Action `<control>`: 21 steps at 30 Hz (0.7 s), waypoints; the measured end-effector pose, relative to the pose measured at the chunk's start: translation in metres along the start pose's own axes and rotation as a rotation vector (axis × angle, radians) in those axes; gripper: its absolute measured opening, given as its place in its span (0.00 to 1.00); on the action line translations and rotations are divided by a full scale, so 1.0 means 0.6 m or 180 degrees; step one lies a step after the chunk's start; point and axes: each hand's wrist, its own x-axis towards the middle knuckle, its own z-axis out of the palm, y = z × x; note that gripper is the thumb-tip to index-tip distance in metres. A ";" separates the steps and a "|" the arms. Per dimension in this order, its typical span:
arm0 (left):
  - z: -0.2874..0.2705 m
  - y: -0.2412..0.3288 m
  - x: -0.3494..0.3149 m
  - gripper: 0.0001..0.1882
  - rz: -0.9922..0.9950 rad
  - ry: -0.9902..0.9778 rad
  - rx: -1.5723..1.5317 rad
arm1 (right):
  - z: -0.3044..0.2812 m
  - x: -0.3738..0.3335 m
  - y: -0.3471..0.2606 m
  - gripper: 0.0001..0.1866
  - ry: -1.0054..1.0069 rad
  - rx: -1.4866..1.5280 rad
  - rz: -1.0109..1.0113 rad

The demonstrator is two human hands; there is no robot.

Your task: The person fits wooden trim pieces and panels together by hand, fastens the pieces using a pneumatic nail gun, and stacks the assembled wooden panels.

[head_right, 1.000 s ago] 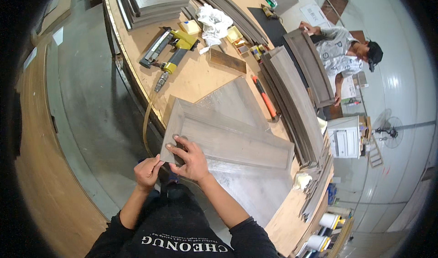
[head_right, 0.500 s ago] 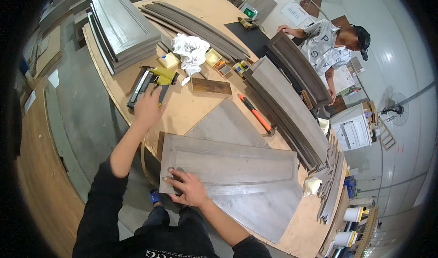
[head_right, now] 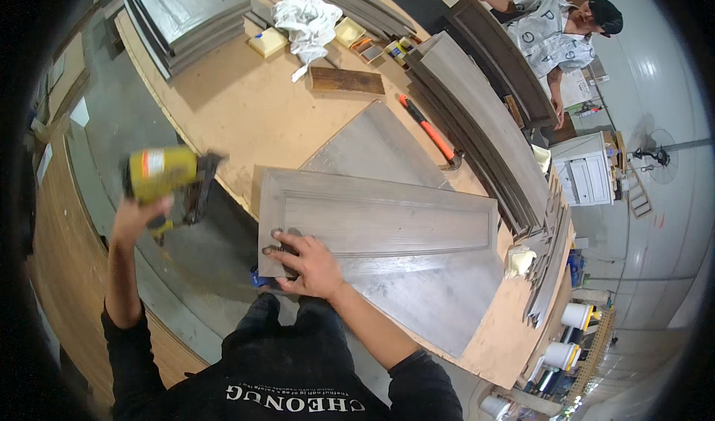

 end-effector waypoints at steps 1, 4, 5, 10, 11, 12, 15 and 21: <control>-0.003 -0.023 -0.027 0.24 -0.0114 -0.0402 -0.0372 | 0.002 -0.002 0.002 0.28 -0.0093 -0.0032 0.0033; 0.015 -0.143 -0.097 0.25 0.0218 -0.0410 -0.0281 | 0.007 0.005 -0.007 0.28 -0.0211 -0.0105 -0.0010; 0.029 -0.169 -0.106 0.25 0.0096 -0.0518 -0.0528 | 0.008 0.003 -0.007 0.28 -0.0155 -0.0120 0.0008; 0.070 -0.269 -0.144 0.28 0.0044 -0.0684 -0.0311 | 0.014 0.004 -0.009 0.28 -0.0101 -0.0128 0.0014; 0.074 -0.280 -0.150 0.28 0.0017 -0.0668 -0.0355 | 0.013 0.003 -0.010 0.28 -0.0155 -0.0127 0.0011; 0.079 -0.253 -0.143 0.28 0.0023 -0.0828 -0.0505 | 0.013 0.001 -0.008 0.28 -0.0149 -0.0173 0.0036; 0.091 -0.271 -0.145 0.29 -0.0007 -0.0806 -0.0705 | 0.013 0.005 -0.009 0.28 -0.0178 -0.0190 0.0049; 0.101 -0.276 -0.143 0.32 -0.0153 -0.0642 -0.0868 | 0.014 0.007 -0.011 0.28 -0.0175 -0.0194 0.0044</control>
